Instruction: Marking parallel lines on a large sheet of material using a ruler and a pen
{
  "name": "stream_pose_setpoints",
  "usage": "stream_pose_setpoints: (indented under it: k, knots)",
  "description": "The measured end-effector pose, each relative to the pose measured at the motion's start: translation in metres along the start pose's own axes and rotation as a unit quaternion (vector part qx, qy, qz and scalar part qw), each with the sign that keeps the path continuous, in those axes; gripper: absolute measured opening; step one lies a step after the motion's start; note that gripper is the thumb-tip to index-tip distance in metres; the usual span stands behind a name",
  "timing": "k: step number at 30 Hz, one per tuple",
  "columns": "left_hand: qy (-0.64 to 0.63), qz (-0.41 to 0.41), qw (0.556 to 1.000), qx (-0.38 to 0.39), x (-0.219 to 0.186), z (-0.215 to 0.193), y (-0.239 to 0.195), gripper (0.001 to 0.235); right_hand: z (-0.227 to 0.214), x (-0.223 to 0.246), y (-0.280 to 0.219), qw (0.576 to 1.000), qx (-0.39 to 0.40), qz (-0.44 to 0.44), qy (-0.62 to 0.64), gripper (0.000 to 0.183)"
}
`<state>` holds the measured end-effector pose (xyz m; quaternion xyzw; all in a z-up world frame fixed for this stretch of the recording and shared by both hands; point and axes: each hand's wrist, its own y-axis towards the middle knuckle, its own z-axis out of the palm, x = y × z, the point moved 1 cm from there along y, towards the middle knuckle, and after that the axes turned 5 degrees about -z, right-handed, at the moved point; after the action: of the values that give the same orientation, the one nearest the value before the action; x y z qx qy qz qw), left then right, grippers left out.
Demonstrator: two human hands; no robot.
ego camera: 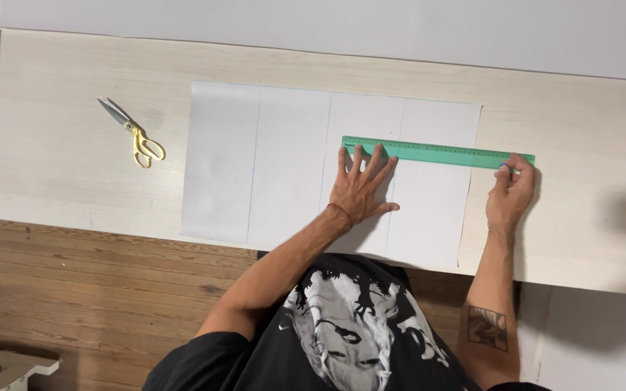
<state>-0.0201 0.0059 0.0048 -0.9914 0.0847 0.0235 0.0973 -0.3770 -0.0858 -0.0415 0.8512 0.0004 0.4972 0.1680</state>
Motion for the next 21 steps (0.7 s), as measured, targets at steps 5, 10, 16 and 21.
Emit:
stream_pose_setpoints:
  k: [5, 10, 16, 21]
  knots:
    - [-0.015, 0.039, 0.993, -0.113, 0.007, 0.025, 0.007, 0.116, 0.010, 0.005, -0.005, 0.998, 0.029, -0.043, -0.035, 0.010]
    - [-0.077, 0.125, 0.948, -0.283, -0.006, 0.068, 0.005, 0.075, 0.016, 0.041, -0.024, 0.993, 0.030, -0.073, -0.086, 0.014]
    - [-0.106, 0.143, 0.934, -0.309, 0.011, 0.064, -0.010, 0.050, 0.019, 0.044, -0.037, 0.985, 0.040, -0.108, -0.127, 0.013]
    - [-0.112, 0.094, 0.964, -0.224, 0.032, 0.095, -0.012, 0.053, 0.010, 0.040, -0.037, 0.990, 0.055, -0.059, -0.117, 0.015]
